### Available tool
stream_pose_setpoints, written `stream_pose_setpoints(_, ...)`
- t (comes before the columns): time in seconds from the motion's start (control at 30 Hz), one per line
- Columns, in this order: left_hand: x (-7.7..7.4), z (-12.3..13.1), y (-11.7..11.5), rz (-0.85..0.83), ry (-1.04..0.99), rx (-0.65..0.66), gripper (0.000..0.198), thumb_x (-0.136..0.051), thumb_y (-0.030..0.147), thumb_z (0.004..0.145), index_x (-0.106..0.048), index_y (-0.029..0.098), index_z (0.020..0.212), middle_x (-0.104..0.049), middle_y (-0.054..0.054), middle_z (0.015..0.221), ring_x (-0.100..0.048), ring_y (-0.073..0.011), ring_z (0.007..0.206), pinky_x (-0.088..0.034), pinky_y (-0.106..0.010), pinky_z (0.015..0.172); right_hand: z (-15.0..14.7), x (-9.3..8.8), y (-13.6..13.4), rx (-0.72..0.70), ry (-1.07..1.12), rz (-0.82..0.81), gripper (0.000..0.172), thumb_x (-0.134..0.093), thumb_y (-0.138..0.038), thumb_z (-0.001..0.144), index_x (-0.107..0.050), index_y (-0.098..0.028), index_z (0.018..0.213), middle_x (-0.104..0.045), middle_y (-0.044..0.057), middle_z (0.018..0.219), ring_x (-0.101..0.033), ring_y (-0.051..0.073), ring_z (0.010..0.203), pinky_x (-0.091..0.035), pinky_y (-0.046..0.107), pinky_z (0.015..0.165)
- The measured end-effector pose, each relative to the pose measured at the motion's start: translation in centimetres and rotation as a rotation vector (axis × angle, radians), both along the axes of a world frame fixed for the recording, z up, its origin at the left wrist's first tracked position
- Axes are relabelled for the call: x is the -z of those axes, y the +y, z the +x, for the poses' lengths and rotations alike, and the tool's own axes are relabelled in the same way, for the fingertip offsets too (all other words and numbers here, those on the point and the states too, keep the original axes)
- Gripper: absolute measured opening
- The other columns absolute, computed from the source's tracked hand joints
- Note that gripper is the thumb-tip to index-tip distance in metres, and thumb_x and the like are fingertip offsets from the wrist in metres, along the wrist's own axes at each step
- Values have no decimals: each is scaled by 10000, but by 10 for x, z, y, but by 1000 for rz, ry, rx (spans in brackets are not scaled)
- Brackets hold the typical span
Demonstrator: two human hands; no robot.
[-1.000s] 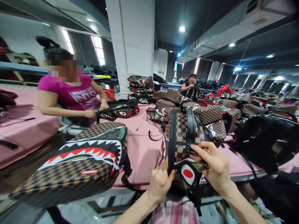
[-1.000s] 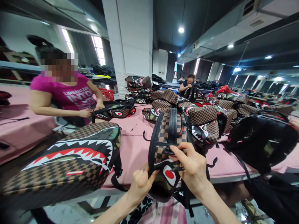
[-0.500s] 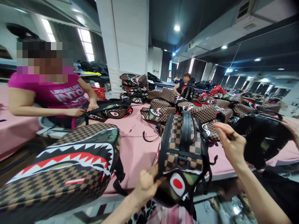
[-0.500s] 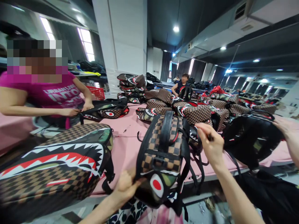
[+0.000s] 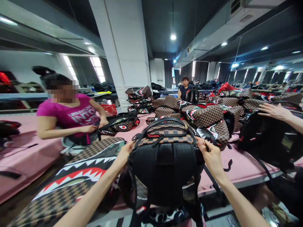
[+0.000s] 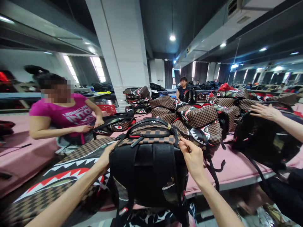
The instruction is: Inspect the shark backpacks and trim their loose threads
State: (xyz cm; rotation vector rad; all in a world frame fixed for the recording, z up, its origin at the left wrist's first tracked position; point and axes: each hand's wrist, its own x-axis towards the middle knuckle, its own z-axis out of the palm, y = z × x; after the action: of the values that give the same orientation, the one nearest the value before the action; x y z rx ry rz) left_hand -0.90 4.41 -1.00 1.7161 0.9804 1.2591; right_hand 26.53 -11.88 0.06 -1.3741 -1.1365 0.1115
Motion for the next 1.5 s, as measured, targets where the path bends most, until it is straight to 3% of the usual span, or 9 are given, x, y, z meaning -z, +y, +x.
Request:
stream_pose_setpoints(0.1, -32, 6, -30, 126, -28, -60, 506, -544, 446, 766, -549, 119, 1152, -610, -131, 1166, -563, -256, 1091, -391, -458, 991, 3, 0, -4, -6, -38, -8, 343, -531, -419, 833, -689, -191, 1034, -701, 70, 1019, -642, 256, 952, -495, 400, 860)
stream_pose_setpoints(0.2, -57, 17, -61, 519, 181, -20, 356, -523, 363, 829, -569, 183, 1133, -521, -83, 1296, -454, -220, 1224, -326, -413, 1058, 6, -2, -7, -11, -32, 14, 332, -559, -425, 814, -695, -195, 1011, -697, 75, 1031, -637, 259, 959, -491, 405, 863)
stream_pose_setpoints(0.3, -64, 30, -79, 816, 357, -36, 260, -498, 267, 862, -584, 208, 1101, -511, -62, 1289, -448, -192, 1220, -354, -370, 1044, 18, -6, -5, -93, 93, 5, 316, -613, -439, 769, -709, -173, 909, -716, 84, 936, -660, 255, 873, -518, 392, 810)
stream_pose_setpoints(0.4, -57, 36, -81, 923, 438, -55, 232, -458, 229, 885, -585, 209, 1078, -508, -63, 1270, -475, -189, 1188, -394, -346, 1012, 41, -6, 1, -154, 155, -44, 327, -634, -448, 744, -681, -150, 868, -708, 68, 792, -665, 235, 792, -527, 374, 763)
stream_pose_setpoints(0.53, -49, 31, -79, 984, 479, -86, 241, -446, 215, 887, -563, 211, 1098, -487, -68, 1290, -481, -201, 1187, -405, -332, 1002, 66, 1, 4, -167, -61, -174, 394, -541, -429, 821, -541, -197, 1139, -664, 7, 831, -636, 176, 783, -503, 346, 751)
stream_pose_setpoints(0.63, -47, 29, -81, 1002, 501, -103, 246, -446, 204, 883, -553, 215, 1105, -481, -66, 1297, -480, -202, 1191, -405, -323, 1004, 67, 2, -2, -246, -151, -132, 261, -478, -395, 866, -559, -200, 1020, -646, 16, 887, -615, 158, 810, -489, 311, 751)
stream_pose_setpoints(0.83, -48, 33, -86, 989, 531, -126, 266, -434, 189, 879, -541, 238, 1117, -475, -54, 1307, -482, -200, 1194, -421, -322, 996, 63, -14, -9, -310, -217, -23, 131, -602, -300, 797, -661, -194, 848, -687, 24, 834, -629, 169, 780, -486, 281, 731)
stream_pose_setpoints(1.03, -50, 35, -89, 987, 540, -139, 282, -435, 187, 868, -557, 250, 1114, -489, -47, 1300, -498, -212, 1180, -430, -343, 993, 68, -20, -4, -360, -279, -13, 109, -622, -262, 779, -690, -212, 847, -708, 13, 836, -653, 168, 769, -500, 265, 708)
stream_pose_setpoints(1.5, -47, 33, -91, 983, 542, -154, 281, -441, 187, 864, -558, 257, 1110, -493, -35, 1295, -500, -203, 1177, -431, -319, 985, 72, -36, -12, -313, -511, -25, 80, -613, -232, 790, -684, -216, 823, -710, 2, 805, -652, 150, 734, -476, 242, 656)
